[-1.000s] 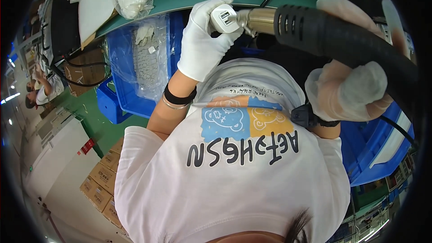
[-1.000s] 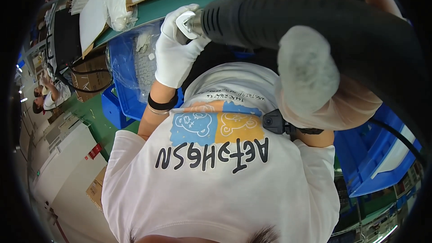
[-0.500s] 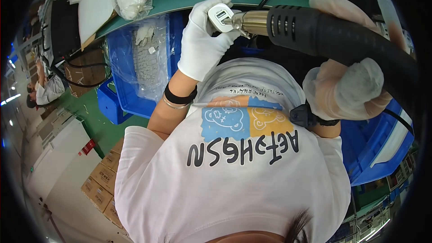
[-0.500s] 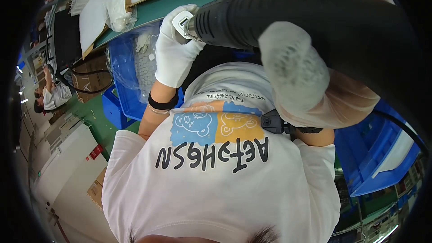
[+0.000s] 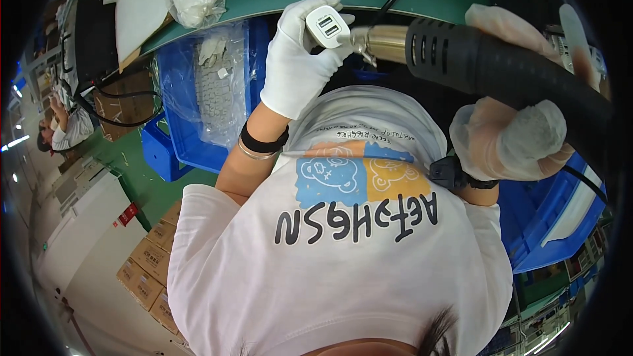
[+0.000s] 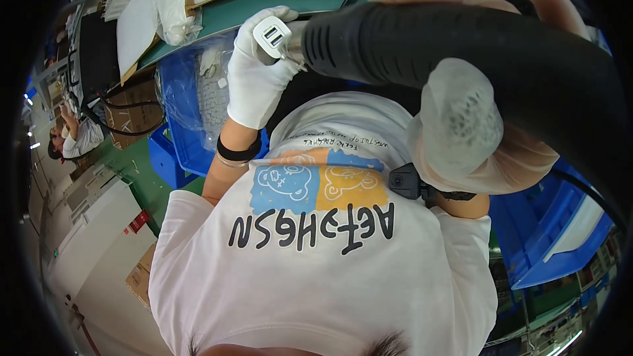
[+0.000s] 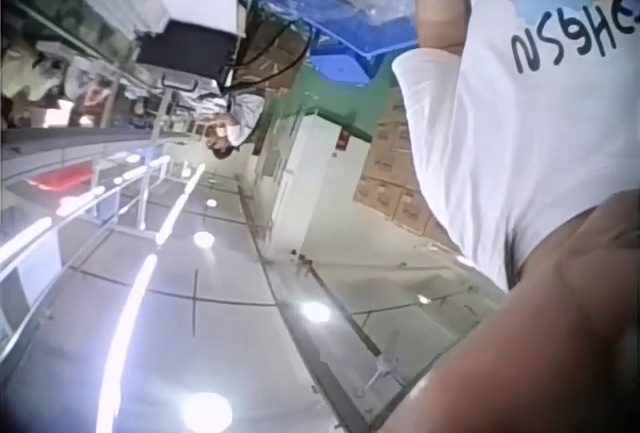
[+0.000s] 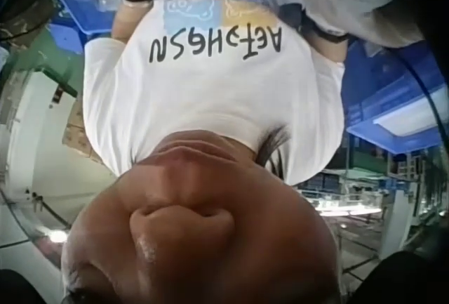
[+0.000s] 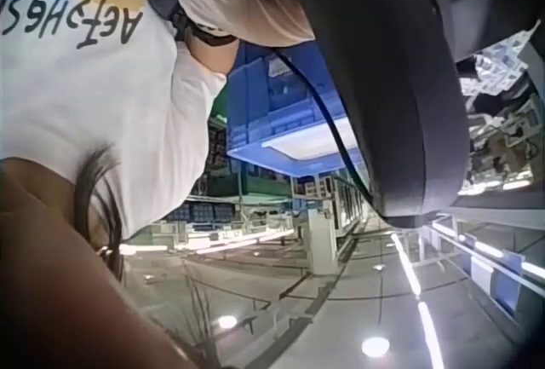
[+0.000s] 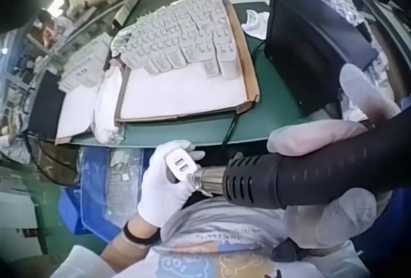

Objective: The person picks up a power adapter from a tray, applies heat to its surface with a heat gun, and then places it back. This process is repeated with a second power adapter.

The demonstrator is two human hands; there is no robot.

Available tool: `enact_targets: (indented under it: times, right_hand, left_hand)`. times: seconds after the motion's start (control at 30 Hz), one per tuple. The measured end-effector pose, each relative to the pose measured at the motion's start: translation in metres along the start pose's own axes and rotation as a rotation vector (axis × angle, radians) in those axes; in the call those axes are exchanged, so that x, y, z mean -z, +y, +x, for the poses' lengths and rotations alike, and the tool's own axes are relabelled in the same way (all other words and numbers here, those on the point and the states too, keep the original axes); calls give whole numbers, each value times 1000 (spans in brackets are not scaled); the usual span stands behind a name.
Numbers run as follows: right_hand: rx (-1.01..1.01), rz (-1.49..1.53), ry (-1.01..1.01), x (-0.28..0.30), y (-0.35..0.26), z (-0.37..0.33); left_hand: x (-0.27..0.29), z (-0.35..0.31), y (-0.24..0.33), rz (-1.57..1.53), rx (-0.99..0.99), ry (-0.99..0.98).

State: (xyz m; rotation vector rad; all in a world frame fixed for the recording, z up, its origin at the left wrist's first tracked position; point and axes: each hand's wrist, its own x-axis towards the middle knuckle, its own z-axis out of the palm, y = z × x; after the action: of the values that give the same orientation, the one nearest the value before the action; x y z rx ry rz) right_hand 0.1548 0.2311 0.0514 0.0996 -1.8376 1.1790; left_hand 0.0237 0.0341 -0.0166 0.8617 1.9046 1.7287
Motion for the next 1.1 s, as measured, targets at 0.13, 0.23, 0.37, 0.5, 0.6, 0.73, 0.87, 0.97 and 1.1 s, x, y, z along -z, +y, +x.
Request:
enact_targets:
  times: [0.13, 0.23, 0.37, 0.5, 0.6, 0.73, 0.87, 0.97, 1.1]
  right_hand:
    - [47, -29, -32, 12, 8, -3]
    - [82, -51, -54, 22, 12, -3]
    - [96, -72, -33, 15, 13, -6]
    - [30, -126, 102, -3, 8, -7]
    - [-12, -154, 198, -9, 5, -8]
    - [-41, -175, 292, -8, 1, -6]
    - [-88, -51, 196, 22, 2, -8]
    - [-88, -65, 219, 28, 3, -2]
    - [-210, 22, 580, 2, 2, -14]
  left_hand:
    - [-2, -1, 4, -119, 91, 10]
    - [-3, -1, 7, -76, 125, 10]
    - [-4, -2, 7, -184, 107, 23]
    - [-3, 2, 6, -73, 77, 11]
    - [-2, 2, 5, -180, 90, 5]
    - [2, -2, 11, -243, 240, -86]
    - [20, 3, 14, -1010, 521, -334]
    - [17, 4, 24, -1321, 660, -248]
    - [20, 7, 23, -1551, 703, -322]
